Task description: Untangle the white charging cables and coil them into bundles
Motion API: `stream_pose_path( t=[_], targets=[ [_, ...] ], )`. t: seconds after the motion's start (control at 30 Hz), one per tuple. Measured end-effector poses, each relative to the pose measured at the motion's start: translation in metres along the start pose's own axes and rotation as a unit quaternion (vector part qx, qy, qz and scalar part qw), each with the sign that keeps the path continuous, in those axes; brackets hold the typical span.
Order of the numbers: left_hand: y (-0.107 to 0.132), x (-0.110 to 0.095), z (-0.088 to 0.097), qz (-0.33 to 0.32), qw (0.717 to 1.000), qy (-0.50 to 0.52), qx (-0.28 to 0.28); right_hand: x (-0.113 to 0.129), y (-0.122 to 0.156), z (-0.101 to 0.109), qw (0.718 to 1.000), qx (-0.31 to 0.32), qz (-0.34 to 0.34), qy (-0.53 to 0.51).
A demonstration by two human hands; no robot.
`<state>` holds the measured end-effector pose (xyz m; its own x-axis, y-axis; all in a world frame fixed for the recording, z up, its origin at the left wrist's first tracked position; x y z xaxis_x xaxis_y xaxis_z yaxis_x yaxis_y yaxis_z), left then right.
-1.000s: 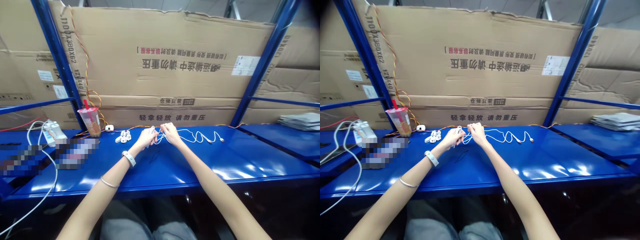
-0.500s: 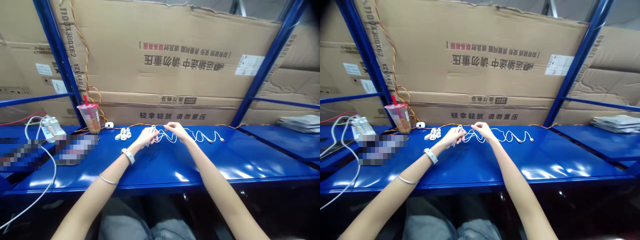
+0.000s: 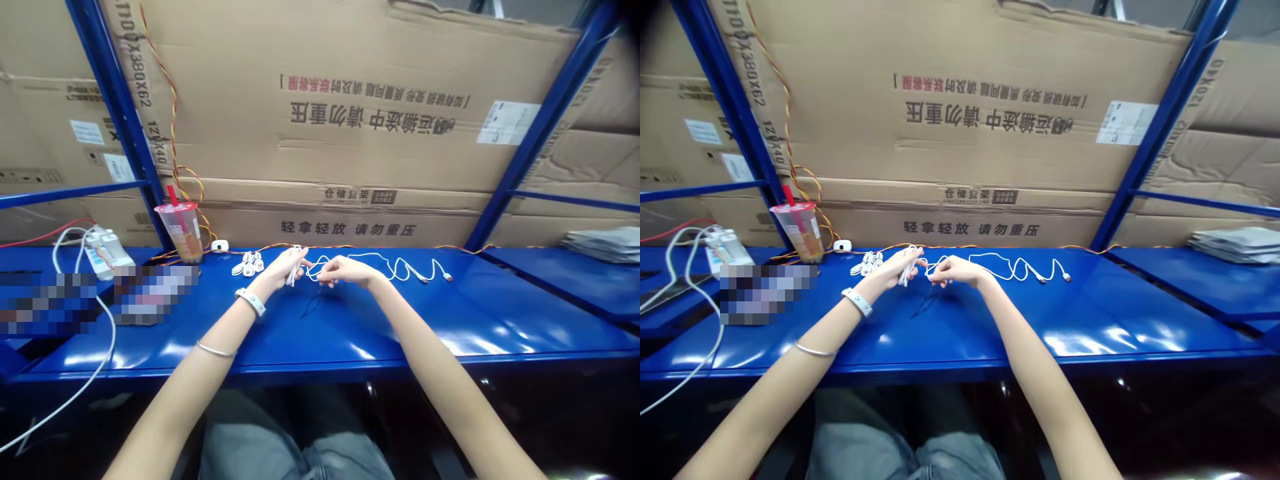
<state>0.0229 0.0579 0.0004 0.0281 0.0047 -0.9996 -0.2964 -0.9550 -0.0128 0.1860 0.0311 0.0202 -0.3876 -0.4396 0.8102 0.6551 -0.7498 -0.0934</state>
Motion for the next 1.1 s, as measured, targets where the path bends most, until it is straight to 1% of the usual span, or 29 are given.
stream_pose_path(
  t=[0.07, 0.1, 0.17, 0.23, 0.3, 0.33, 0.4, 0.47, 0.53, 0.6, 0.67, 0.8, 0.87, 0.93, 0.97, 1.03, 1.1],
  targets=[
    [-0.002, 0.003, 0.002, 0.030, 0.999, 0.046, -0.002, 0.001, -0.002, -0.012, 0.999, 0.050, -0.006, 0.020],
    [-0.002, 0.003, 0.003, 0.043, 0.997, 0.067, -0.004, 0.001, -0.003, -0.016, 0.997, 0.063, -0.011, 0.033],
    [-0.004, 0.005, 0.005, 0.065, 0.992, 0.107, -0.009, -0.001, -0.005, -0.019, 0.996, 0.067, -0.018, 0.060],
    [-0.007, 0.007, 0.007, 0.083, 0.987, 0.139, -0.015, -0.003, -0.005, -0.018, 0.995, 0.056, -0.019, 0.085],
    [-0.010, 0.010, 0.008, 0.102, 0.983, 0.155, -0.008, -0.006, -0.006, -0.014, 0.993, 0.028, -0.024, 0.108],
    [-0.012, 0.012, 0.008, 0.113, 0.981, 0.157, -0.001, -0.006, -0.007, -0.011, 0.993, 0.003, -0.025, 0.117],
    [-0.014, 0.014, 0.007, 0.126, 0.979, 0.160, 0.015, -0.005, -0.009, -0.006, 0.989, -0.069, -0.014, 0.127],
    [-0.014, 0.014, 0.004, 0.124, 0.977, 0.172, 0.025, 0.001, -0.012, -0.003, 0.981, -0.151, 0.027, 0.123],
    [-0.012, 0.012, 0.000, 0.113, 0.975, 0.186, 0.038, 0.008, -0.013, -0.007, 0.970, -0.202, 0.078, 0.114],
    [-0.008, 0.009, -0.008, 0.103, 0.974, 0.191, 0.061, 0.014, -0.014, -0.015, 0.963, -0.216, 0.115, 0.114],
    [-0.004, 0.007, -0.015, 0.096, 0.975, 0.189, 0.072, 0.017, -0.016, -0.024, 0.959, -0.217, 0.118, 0.137],
    [0.001, 0.007, -0.025, 0.111, 0.977, 0.175, 0.053, 0.012, -0.017, -0.031, 0.940, -0.242, 0.046, 0.235],
    [0.002, 0.008, -0.028, 0.113, 0.977, 0.173, 0.048, 0.007, -0.018, -0.030, 0.937, -0.243, 0.018, 0.252],
    [0.002, 0.009, -0.028, 0.109, 0.977, 0.176, 0.040, 0.003, -0.019, -0.027, 0.944, -0.239, 0.005, 0.226],
    [0.001, 0.010, -0.027, 0.106, 0.978, 0.178, 0.031, 0.001, -0.019, -0.025, 0.951, -0.241, 0.001, 0.192],
    [-0.001, 0.011, -0.022, 0.098, 0.978, 0.182, 0.009, -0.001, -0.018, -0.019, 0.963, -0.252, -0.004, 0.090],
    [-0.003, 0.011, -0.016, 0.093, 0.979, 0.182, -0.008, 0.001, -0.015, -0.010, 0.963, -0.267, -0.003, -0.028]
  ],
)
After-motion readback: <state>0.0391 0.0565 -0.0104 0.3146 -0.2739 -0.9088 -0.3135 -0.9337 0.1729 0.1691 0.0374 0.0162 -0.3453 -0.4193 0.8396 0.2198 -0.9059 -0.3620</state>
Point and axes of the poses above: each hand's wrist, its own y-axis away from the middle knuckle, its own z-axis out of the back of the hand, x = y × z, the point moved 4 cm from there along -y, towards the middle knuckle, and after that the axes turned 2 degrees about z, right-handed, at the moved point
